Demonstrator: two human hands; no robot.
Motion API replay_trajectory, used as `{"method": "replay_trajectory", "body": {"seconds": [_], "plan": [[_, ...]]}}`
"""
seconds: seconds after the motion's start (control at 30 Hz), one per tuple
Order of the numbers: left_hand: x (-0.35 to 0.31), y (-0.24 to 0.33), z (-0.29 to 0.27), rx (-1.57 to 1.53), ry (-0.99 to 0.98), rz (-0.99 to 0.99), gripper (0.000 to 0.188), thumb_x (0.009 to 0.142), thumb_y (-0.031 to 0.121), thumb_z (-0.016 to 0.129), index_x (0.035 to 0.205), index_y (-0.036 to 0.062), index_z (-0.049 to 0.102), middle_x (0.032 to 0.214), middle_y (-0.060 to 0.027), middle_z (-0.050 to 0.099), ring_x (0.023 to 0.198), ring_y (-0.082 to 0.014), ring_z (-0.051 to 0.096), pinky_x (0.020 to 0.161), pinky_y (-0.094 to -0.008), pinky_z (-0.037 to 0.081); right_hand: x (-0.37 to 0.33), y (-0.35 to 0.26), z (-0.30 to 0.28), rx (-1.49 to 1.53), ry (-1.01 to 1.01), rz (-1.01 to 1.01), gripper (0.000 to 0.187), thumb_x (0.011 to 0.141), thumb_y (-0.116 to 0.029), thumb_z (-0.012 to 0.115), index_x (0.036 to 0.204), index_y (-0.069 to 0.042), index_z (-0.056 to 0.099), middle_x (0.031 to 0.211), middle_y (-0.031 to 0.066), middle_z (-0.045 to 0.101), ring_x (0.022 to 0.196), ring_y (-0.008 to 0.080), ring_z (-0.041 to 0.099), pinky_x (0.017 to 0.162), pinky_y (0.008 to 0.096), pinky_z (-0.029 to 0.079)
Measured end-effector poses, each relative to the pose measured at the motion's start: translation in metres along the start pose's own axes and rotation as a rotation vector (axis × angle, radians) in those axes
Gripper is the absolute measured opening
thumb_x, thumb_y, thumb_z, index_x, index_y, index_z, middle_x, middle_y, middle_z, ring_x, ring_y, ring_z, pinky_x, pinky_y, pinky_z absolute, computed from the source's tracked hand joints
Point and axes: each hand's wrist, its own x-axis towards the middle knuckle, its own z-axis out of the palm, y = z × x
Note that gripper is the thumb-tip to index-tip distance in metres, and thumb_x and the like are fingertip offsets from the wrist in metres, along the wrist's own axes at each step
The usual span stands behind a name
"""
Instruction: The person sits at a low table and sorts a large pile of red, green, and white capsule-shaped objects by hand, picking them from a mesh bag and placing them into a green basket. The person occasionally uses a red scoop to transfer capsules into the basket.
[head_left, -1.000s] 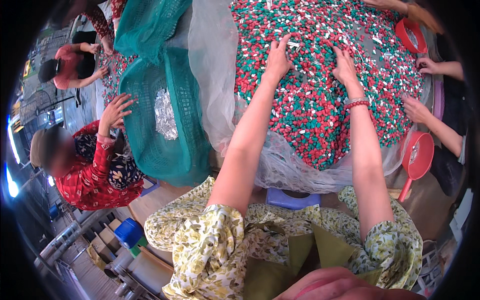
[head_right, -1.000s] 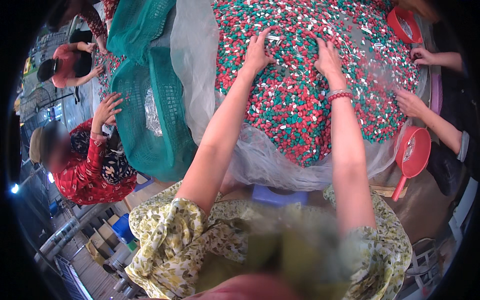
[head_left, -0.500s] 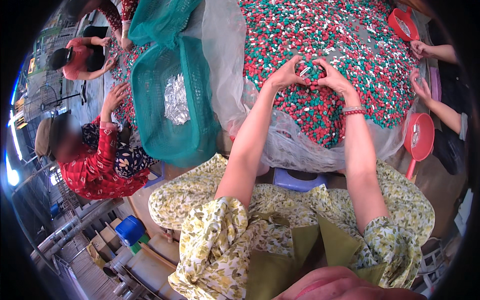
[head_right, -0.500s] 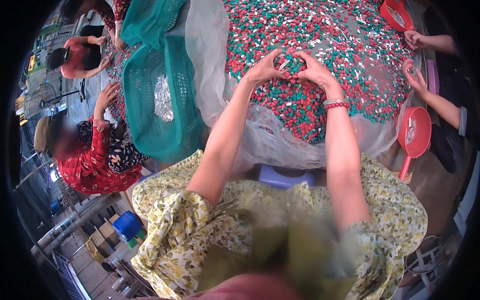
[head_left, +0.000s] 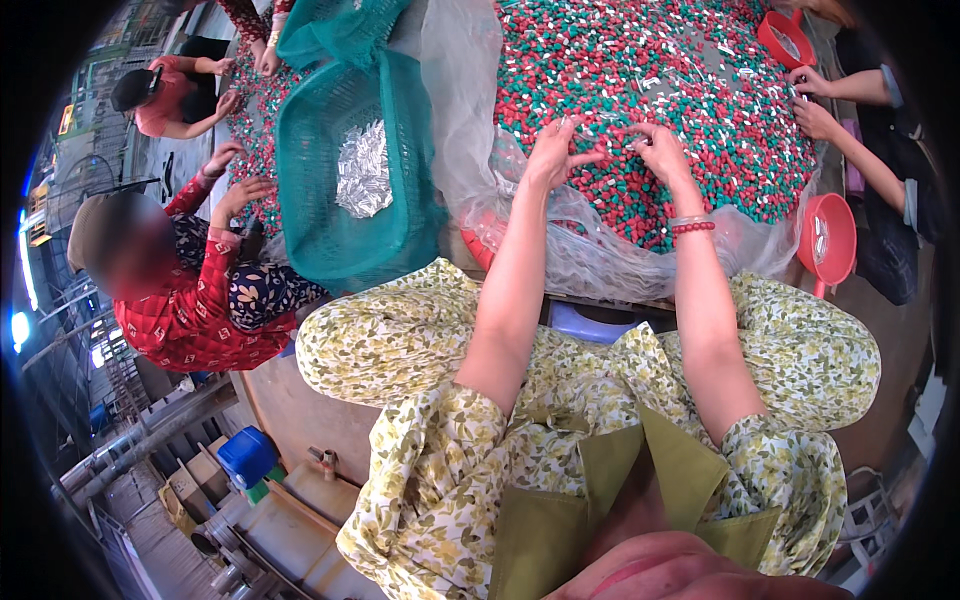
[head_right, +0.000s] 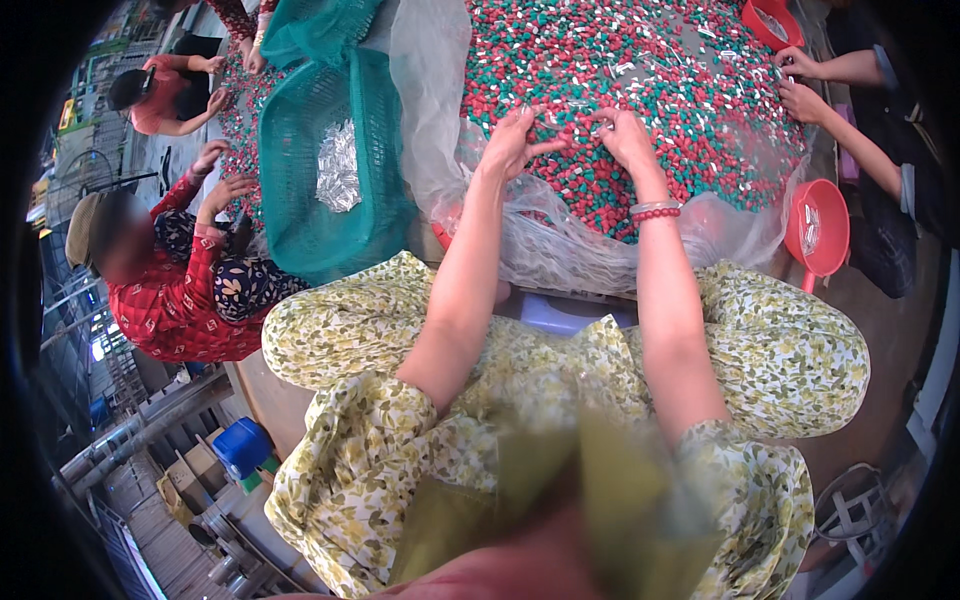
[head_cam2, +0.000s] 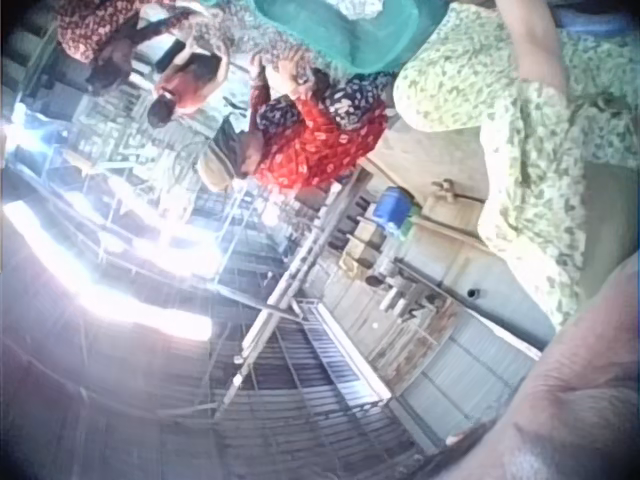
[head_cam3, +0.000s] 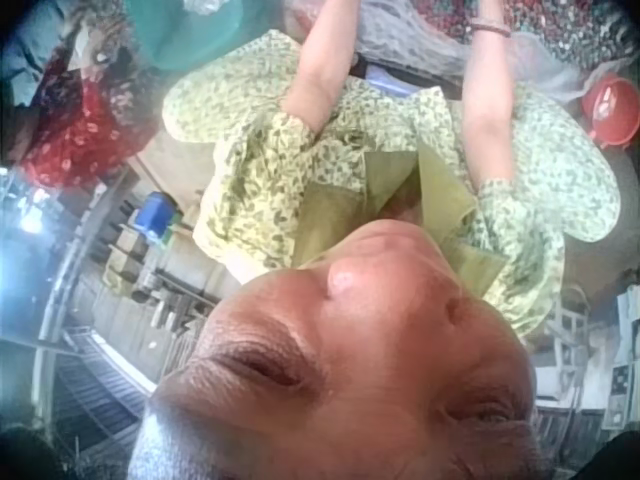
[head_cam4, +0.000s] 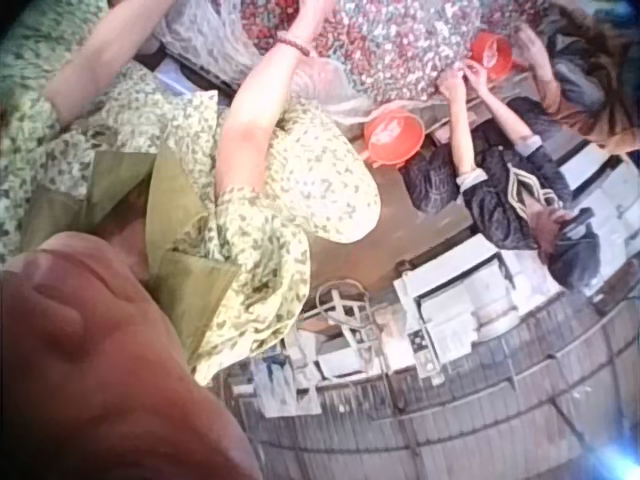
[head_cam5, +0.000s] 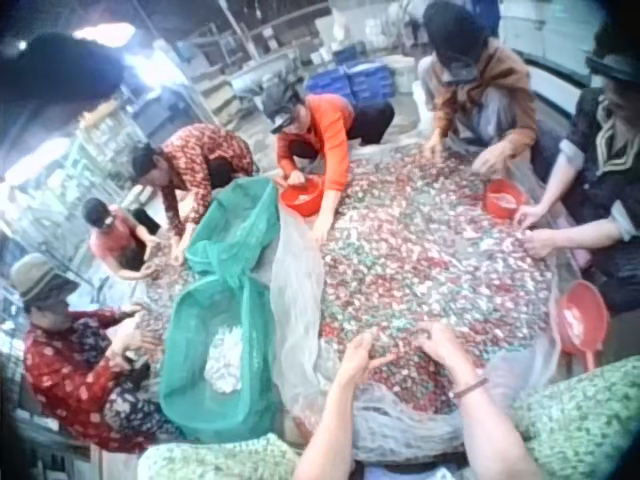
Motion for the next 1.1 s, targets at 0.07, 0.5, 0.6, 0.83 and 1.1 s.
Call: {"method": "replay_trajectory", "body": {"seconds": [0.07, 0.5, 0.6, 0.83, 1.1], "plan": [[-0.009, 0.008, 0.008, 0.022, -0.024, -0.063, 0.043, 0.100, 0.026, 0.027, 0.127, -0.0055, 0.037, 0.118, -0.0164, 0.048, 0.101, -0.0309, 0.057, 0.078, -0.0478, 0.056, 0.001, -0.001, 0.006, -0.073, 0.035, -0.009, 0.018, 0.081, -0.008, 0.060, 0.097, -0.008, 0.069, 0.088, 0.0120, 0.068, 0.079, 0.0155, 0.065, 0.061, 0.0281, 0.052], [-0.011, 0.044, 0.000, 0.641, 0.118, 0.047, 0.029, 0.089, 0.021, 0.055, 0.106, -0.0008, 0.060, 0.084, -0.0070, 0.064, 0.069, -0.0176, 0.062, 0.067, -0.0302, 0.056, 0.028, 0.009, 0.013, 0.461, 0.075, 0.098, 0.042, 0.072, 0.001, 0.047, 0.110, -0.007, 0.062, 0.087, 0.0074, 0.066, 0.073, 0.0141, 0.061, 0.065, 0.0271, 0.047], [-0.030, 0.052, -0.013, 0.214, 0.016, 0.064, 0.024, 0.088, 0.008, 0.055, 0.107, -0.0060, 0.058, 0.088, -0.0134, 0.064, 0.079, -0.0204, 0.065, 0.067, -0.0276, 0.056, 0.016, -0.030, 0.013, 0.537, -0.062, 0.146, 0.049, 0.070, -0.002, 0.052, 0.118, -0.008, 0.054, 0.094, 0.0101, 0.063, 0.075, 0.0166, 0.059, 0.069, 0.0309, 0.048], [-0.044, 0.066, -0.010, -0.281, -0.284, 0.194, 0.023, 0.087, 0.019, 0.059, 0.101, 0.0001, 0.057, 0.091, -0.0108, 0.061, 0.076, -0.0188, 0.060, 0.065, -0.0273, 0.051, 0.030, -0.039, 0.078, -0.328, -0.032, -0.356, 0.030, 0.078, -0.014, 0.063, 0.107, -0.008, 0.059, 0.098, 0.0200, 0.061, 0.091, 0.0371, 0.059, 0.074, 0.0454, 0.048], [0.004, 0.029, -0.046, -0.503, -0.671, 0.382, 0.032, 0.091, 0.035, 0.049, 0.077, 0.0074, 0.053, 0.076, -0.0091, 0.057, 0.056, -0.0161, 0.050, 0.037, -0.0226, 0.035, 0.018, -0.050, 0.071, -0.410, -0.068, -0.165, 0.020, 0.076, -0.017, 0.062, 0.091, -0.004, 0.063, 0.083, 0.0208, 0.063, 0.079, 0.0375, 0.061, 0.068, 0.0470, 0.048]]}}
